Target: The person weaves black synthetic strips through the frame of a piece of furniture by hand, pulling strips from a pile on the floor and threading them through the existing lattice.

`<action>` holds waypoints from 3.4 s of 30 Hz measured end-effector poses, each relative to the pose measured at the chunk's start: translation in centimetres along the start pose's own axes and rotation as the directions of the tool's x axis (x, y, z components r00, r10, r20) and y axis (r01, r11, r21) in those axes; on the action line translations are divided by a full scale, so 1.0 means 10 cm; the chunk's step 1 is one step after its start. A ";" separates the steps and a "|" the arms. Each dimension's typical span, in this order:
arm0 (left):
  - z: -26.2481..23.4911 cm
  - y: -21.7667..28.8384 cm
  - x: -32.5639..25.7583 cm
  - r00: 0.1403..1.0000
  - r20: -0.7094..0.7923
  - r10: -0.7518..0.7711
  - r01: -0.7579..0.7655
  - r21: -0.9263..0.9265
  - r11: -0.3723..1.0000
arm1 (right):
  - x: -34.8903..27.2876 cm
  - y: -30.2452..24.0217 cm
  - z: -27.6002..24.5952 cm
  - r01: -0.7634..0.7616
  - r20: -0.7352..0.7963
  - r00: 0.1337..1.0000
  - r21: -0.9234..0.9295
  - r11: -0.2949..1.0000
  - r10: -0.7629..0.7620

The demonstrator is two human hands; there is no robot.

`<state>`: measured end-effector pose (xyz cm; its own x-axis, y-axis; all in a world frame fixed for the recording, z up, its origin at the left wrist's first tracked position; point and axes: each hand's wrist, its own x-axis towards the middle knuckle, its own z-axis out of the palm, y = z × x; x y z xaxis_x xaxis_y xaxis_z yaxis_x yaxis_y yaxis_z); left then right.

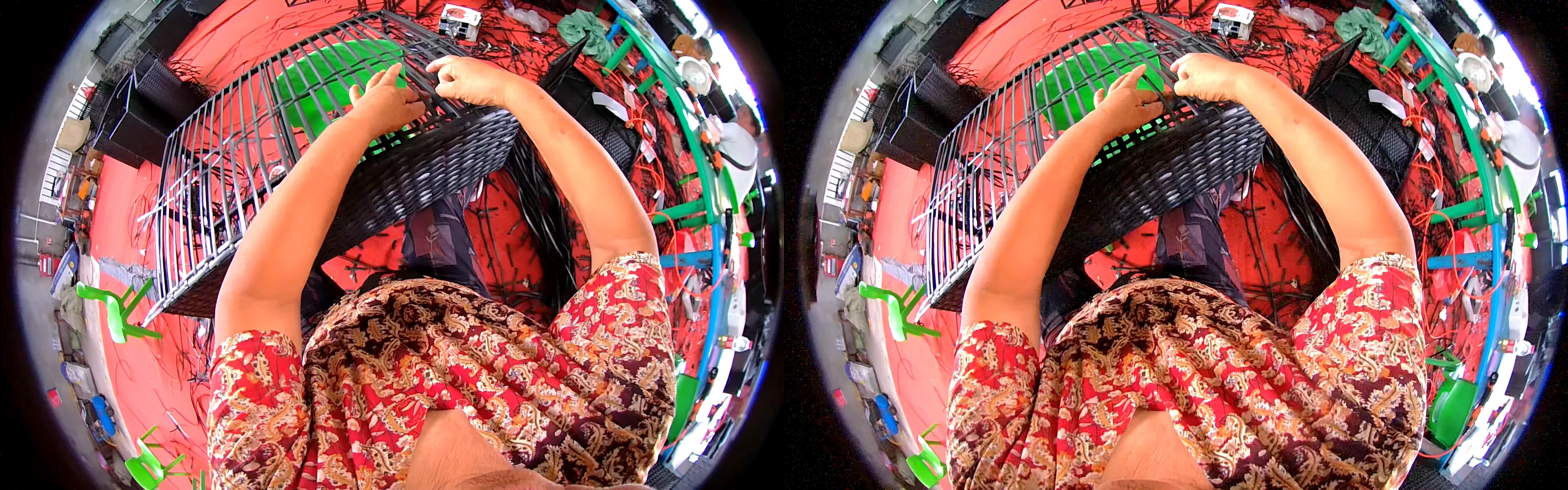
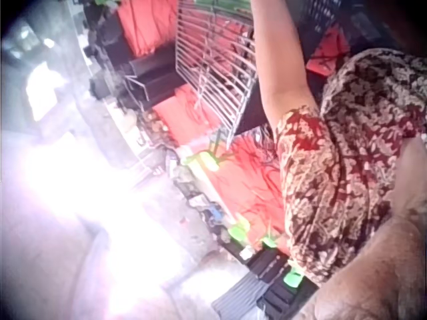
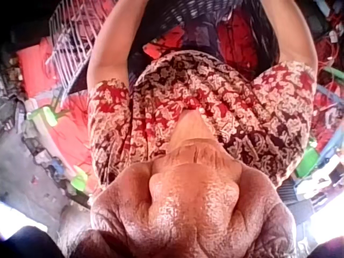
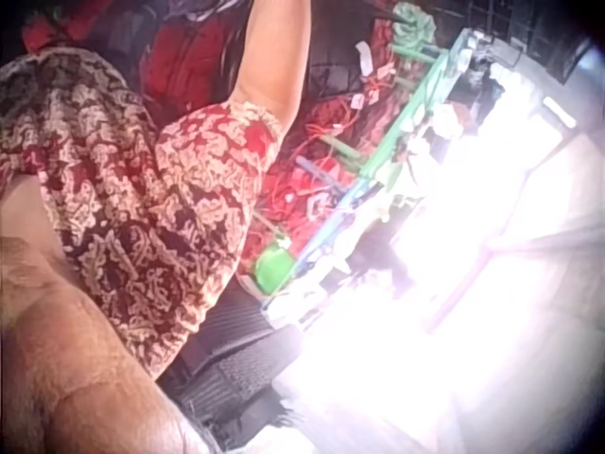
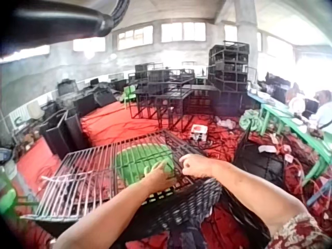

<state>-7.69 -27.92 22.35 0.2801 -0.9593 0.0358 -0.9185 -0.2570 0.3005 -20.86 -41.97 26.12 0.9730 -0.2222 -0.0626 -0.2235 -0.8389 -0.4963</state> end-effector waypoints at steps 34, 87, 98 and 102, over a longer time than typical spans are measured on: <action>-0.13 -0.29 -0.23 1.000 0.011 -0.007 0.010 -0.328 0.945 | 0.07 -0.28 0.15 0.145 0.041 0.988 0.064 0.987 -0.148; -0.51 -0.39 -1.25 0.947 -0.316 0.062 -0.153 -0.273 0.950 | 0.08 -0.86 0.45 0.391 -0.082 0.918 0.032 0.920 -0.388; -0.53 -0.21 -1.66 0.930 -0.363 0.059 -0.117 -0.139 0.983 | -0.07 -1.12 0.53 0.248 -0.163 0.967 0.424 0.871 -0.196; -0.60 -0.40 -1.42 0.909 -0.418 0.005 0.019 0.054 0.998 | 0.09 -1.02 0.61 0.409 -0.383 0.872 0.230 0.883 -0.305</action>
<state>-6.28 -12.56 26.39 0.3662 -0.8241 0.4321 -0.9267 -0.2810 0.2494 -17.38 -30.52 25.84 0.8943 -0.1287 0.4285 0.2144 -0.7173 -0.6629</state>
